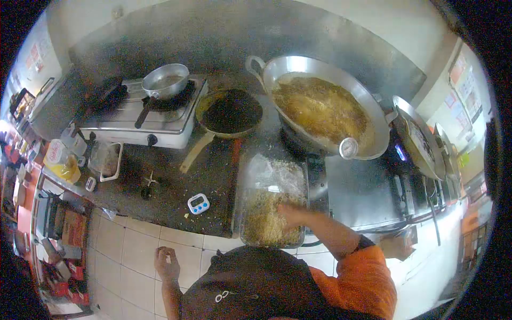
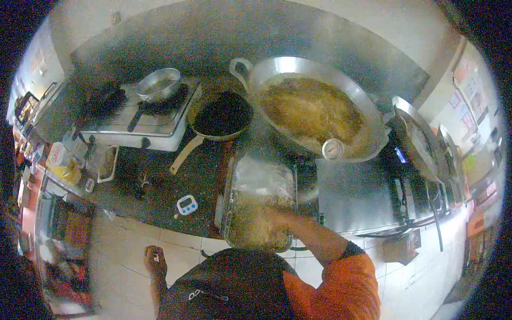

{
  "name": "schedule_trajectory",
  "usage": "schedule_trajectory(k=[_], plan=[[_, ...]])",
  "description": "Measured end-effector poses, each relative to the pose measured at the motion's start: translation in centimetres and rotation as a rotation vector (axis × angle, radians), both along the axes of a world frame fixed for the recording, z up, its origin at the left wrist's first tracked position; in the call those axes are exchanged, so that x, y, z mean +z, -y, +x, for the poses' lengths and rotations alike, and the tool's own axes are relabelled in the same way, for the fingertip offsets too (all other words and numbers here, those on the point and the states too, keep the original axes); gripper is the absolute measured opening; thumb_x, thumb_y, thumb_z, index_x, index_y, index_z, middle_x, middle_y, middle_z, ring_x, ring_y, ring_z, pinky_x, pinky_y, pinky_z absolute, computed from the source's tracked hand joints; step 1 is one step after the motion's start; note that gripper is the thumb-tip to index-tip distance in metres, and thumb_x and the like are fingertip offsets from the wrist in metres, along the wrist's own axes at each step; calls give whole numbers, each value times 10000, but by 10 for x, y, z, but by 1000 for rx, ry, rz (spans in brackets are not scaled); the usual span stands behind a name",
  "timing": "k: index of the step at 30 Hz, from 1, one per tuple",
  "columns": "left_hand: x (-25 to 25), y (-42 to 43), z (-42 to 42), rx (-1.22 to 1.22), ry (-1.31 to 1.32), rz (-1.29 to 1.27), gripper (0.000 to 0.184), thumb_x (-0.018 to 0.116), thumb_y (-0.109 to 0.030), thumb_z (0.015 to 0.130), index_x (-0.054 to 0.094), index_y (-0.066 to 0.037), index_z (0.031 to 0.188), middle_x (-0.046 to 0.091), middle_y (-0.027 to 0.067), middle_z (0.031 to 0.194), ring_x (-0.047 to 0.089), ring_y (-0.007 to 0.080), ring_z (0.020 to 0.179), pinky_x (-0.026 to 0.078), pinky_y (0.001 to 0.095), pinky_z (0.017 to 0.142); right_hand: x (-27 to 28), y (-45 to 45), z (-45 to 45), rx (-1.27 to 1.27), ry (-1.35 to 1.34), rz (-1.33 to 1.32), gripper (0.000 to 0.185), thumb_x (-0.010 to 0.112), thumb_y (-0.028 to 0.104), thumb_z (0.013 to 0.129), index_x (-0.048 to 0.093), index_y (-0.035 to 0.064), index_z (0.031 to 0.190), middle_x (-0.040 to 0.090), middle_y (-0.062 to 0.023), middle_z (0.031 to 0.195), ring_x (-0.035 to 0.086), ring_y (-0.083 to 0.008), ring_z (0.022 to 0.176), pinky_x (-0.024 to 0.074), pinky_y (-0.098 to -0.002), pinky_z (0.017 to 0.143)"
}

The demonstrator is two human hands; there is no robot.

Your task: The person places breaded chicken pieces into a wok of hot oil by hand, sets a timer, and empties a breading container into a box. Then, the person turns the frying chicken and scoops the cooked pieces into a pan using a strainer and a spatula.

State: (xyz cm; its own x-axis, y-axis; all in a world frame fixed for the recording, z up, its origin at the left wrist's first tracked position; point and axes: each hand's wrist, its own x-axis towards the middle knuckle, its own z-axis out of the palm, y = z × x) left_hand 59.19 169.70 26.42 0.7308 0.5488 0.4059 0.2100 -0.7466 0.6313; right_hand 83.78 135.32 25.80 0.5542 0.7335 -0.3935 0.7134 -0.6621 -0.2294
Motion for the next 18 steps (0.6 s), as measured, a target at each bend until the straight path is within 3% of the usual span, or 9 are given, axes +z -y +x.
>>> schedule_trajectory(k=[3, 5, 11, 14, 16, 18], plan=[[2, 4, 10, -33, 32, -7, 92, 539, 14, 677, 481, -56, 696, 497, 80, 735, 485, 221, 646, 386, 285, 536, -1, 1, -3, -39, -1, -17, 634, 681, 318, 515, 491, -22, 1015, 437, -233, 1061, 389, -323, 1022, 255, -378, 926], [-1, 7, 15, -116, 82, -55, 89, 543, 9, 679, 477, -51, 688, 498, 80, 728, 485, 223, 645, 387, 287, 546, 5, -2, 1, 87, 15, -236, 664, 702, 335, 499, 501, -20, 1024, 446, -241, 1070, 403, -320, 1020, 273, -379, 929], [-2, 6, 26, -184, 79, 9, 87, 546, 0, 686, 471, -43, 676, 494, 78, 716, 487, 219, 660, 394, 295, 575, 63, -7, -1, -3, -525, 137, 561, 705, 365, 532, 563, 2, 935, 566, -196, 853, 534, -289, 804, 414, -375, 743], [-2, 5, 26, -168, 53, -14, 90, 550, -4, 686, 471, -44, 672, 491, 80, 719, 487, 218, 666, 395, 297, 575, 15, 2, 5, 24, -352, -203, 630, 703, 366, 553, 505, 14, 1036, 545, -173, 962, 515, -269, 871, 402, -363, 756], [-2, 4, 26, -161, 48, -20, 91, 552, -5, 684, 471, -45, 670, 490, 80, 716, 487, 218, 666, 395, 297, 573, -33, 28, 3, -42, -189, -82, 660, 700, 356, 561, 455, 36, 1084, 520, -161, 1021, 497, -253, 919, 393, -352, 771], [-1, 4, 26, -161, 38, -20, 92, 553, -3, 681, 472, -45, 670, 488, 80, 711, 487, 220, 663, 396, 295, 574, -20, 30, 4, -77, -307, -28, 675, 696, 336, 572, 413, 47, 1111, 499, -154, 1059, 481, -240, 953, 385, -341, 788]])
